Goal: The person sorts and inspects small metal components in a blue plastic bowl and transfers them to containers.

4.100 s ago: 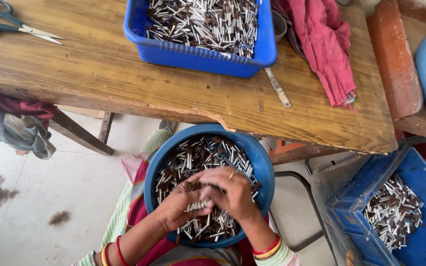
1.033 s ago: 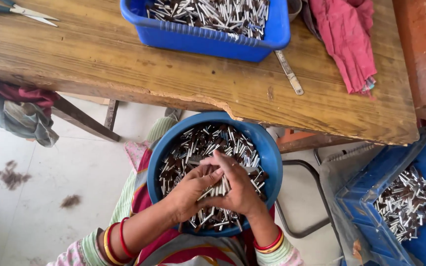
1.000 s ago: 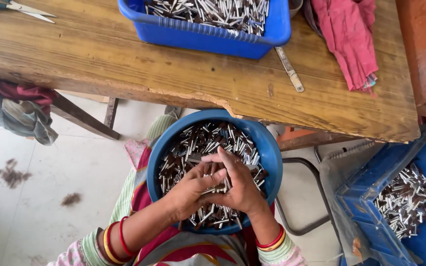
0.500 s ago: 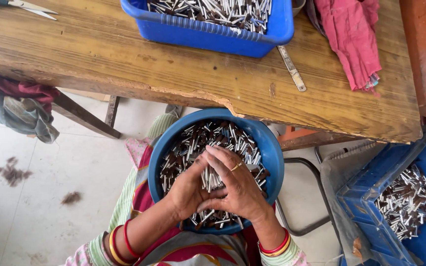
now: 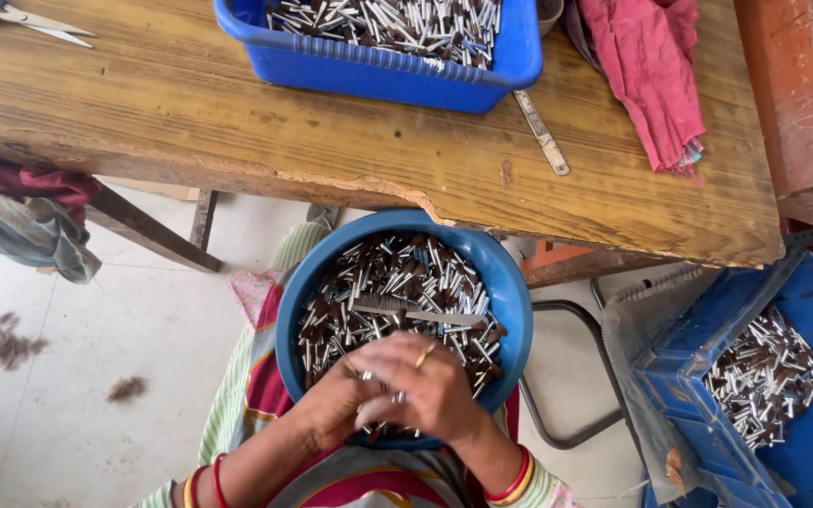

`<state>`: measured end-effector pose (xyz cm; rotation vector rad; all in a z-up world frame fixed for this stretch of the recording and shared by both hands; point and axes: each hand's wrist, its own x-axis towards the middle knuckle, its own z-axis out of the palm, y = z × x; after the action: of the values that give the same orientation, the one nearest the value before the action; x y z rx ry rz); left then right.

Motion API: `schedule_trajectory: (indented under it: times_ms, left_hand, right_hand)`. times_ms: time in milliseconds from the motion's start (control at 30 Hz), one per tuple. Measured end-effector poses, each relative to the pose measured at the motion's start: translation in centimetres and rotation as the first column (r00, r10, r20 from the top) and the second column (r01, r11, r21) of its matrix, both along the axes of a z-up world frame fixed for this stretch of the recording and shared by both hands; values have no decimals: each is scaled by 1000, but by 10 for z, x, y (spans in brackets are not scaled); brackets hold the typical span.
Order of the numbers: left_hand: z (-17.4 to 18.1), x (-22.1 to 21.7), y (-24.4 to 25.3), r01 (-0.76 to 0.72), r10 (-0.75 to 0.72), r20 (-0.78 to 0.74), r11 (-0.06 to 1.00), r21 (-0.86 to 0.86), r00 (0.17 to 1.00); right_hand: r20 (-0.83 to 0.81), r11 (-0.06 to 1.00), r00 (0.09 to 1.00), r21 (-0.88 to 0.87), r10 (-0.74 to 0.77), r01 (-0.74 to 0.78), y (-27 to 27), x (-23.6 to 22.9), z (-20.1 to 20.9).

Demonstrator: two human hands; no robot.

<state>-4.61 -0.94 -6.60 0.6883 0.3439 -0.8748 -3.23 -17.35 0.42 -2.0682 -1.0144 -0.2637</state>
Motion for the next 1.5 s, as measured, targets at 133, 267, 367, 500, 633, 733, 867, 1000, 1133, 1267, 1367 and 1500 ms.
schedule_trajectory:
  times_ms: [133,267,367,500,633,733,867,1000,1133,1267,1367,1500]
  left_hand:
    - [13,17,10,-143,142,29,989,43,989]
    - [17,30,14,-256,257,97,966,-23,961]
    - [41,37,18,-280,272,159,960,30,949]
    - [38,45,18,-247,196,329,961,121,924]
    - [51,31,6,-239,144,499,962,131,855]
    - [68,24,5,-157,89,603,986,61,793]
    - [73,32,2,-220,125,588,971,92,799]
    - [85,27,4,-140,53,616,986,94,786]
    - [87,34,1,-262,122,631,956,133,766]
    - [99,30,4,-182,26,638,967,180,769]
    - [96,40,0,-220,68,612,960,176,788]
    - [100,33,0,-177,10,654,966,190,756]
  right_hand:
    - [-81,882,884,-163,-460,443,-16,32,-10]
    - [-228,849,828,-282,-512,447,-29,41,-35]
    - [-351,844,789,-8,-505,537,-34,45,-35]
    - [-291,848,871,248,-395,467,-47,36,-46]
    - [290,926,886,1,-362,378,-23,28,-13]
    - [-107,824,849,-328,-518,461,-31,38,-31]
    - [-58,919,924,91,-379,383,-30,29,-18]
    - [-475,903,783,-66,-403,425,-34,45,-34]
    - [-1,911,936,226,-353,344,-30,30,-20]
    - [-249,895,866,-3,-433,447,-29,33,-30]
    - [-179,886,893,146,-413,440,-27,34,-18]
    - [-133,852,857,-259,-498,454,-20,43,-3]
